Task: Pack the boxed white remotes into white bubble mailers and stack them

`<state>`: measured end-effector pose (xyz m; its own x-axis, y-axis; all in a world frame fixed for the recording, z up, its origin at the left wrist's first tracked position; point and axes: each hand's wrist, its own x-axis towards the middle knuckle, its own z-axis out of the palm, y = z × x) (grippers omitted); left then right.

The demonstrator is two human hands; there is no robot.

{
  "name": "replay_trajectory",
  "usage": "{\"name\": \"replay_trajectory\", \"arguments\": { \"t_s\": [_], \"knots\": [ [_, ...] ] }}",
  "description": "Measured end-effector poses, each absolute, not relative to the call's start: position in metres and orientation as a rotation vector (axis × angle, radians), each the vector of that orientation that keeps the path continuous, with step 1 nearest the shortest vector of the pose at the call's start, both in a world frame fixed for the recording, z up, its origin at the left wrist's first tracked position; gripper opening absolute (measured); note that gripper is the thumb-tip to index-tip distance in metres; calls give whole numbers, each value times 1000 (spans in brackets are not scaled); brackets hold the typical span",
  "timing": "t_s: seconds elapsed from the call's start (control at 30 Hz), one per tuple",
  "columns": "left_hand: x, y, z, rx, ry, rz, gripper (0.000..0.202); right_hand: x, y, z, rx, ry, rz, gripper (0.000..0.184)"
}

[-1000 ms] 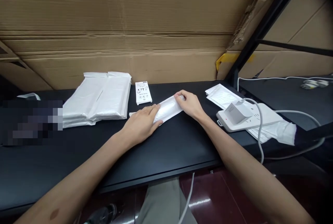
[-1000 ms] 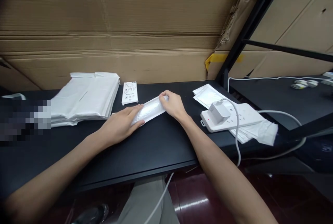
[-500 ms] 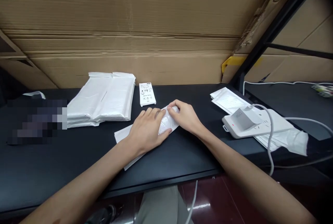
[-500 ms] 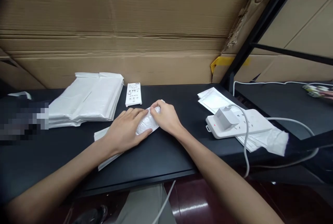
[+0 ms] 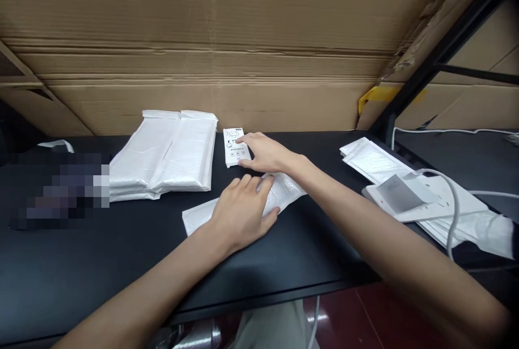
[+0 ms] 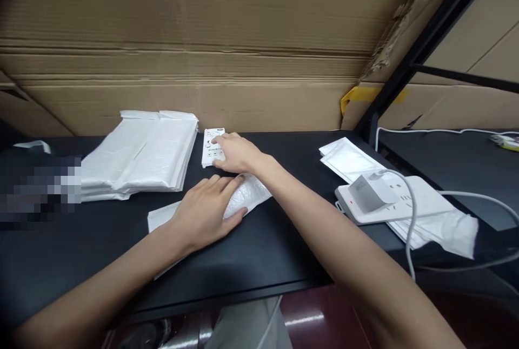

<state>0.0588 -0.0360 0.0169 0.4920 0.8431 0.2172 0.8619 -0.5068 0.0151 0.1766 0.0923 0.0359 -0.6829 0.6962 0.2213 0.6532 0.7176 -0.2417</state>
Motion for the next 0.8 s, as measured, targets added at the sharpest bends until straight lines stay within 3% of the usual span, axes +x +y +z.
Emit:
{"name": "replay_trajectory", "arguments": {
  "t_s": [0.07,0.3,0.53,0.67,0.8],
  "knots": [
    [58,-36,17,-2627,-1514,-298,54,168,106,30,-1059,-2709,263,67],
    [57,-36,16,-2650,-1481,-319,53,187,113,23,-1129,-2580,295,80],
    [53,-31,16,-2597,-1538,-334,50,255,90,41,-1539,-2196,119,73],
    [52,-29,18,-2494,-1662,-328,46,282,72,28,-1702,-2100,46,72],
    [51,-30,19,-2418,-1732,-284,46,287,56,9,-1783,-2134,-84,84]
  ]
}}
